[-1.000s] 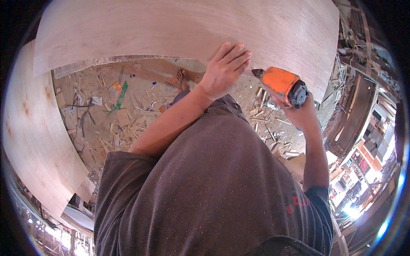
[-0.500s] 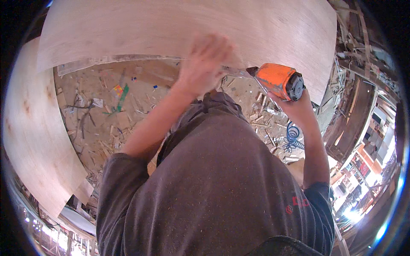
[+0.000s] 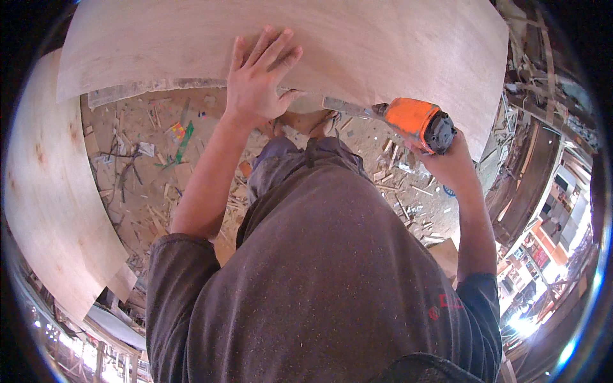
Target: The person positions a large sheet of plywood on a workbench and uses a pneumatic nail gun to attach a thin wooden strip along its edge. The person repeatedly aligns the strip and drives nails along the length of the panel.
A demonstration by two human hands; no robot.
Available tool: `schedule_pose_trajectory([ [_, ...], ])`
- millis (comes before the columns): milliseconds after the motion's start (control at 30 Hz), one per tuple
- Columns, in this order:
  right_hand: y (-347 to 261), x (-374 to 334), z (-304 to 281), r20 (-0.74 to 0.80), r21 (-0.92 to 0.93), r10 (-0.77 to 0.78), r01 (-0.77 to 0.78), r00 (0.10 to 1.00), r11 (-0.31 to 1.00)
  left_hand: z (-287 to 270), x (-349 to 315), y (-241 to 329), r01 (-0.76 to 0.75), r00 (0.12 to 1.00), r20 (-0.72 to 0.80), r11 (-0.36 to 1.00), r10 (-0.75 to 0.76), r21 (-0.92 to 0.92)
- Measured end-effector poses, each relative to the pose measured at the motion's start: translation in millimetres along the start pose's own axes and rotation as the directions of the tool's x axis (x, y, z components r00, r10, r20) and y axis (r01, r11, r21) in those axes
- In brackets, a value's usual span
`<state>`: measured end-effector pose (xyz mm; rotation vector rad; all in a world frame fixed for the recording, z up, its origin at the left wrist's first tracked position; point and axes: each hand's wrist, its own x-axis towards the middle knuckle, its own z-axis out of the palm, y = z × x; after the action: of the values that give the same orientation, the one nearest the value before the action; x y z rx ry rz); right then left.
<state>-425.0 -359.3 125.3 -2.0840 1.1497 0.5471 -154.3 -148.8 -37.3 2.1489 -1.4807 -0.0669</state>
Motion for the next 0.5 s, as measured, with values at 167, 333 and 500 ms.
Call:
schedule_pose_trajectory([
  [167,10.1,-1.9,8.7,-0.061,0.067,-0.085,0.089,0.995,0.994,-0.8,2.3,0.1,-0.008,1.000,0.009,1.000,0.008,-0.011],
  [333,37.5,-7.8,-19.4,0.042,0.216,0.015,-0.023,0.999,0.976,0.7,3.0,-3.7,-0.013,1.000,-0.006,1.000,0.013,-0.026],
  [500,122.9,-23.0,-79.7,0.033,0.263,0.091,-0.096,0.995,0.960,-5.7,6.4,9.5,0.028,0.999,0.030,1.000,-0.028,0.001],
])
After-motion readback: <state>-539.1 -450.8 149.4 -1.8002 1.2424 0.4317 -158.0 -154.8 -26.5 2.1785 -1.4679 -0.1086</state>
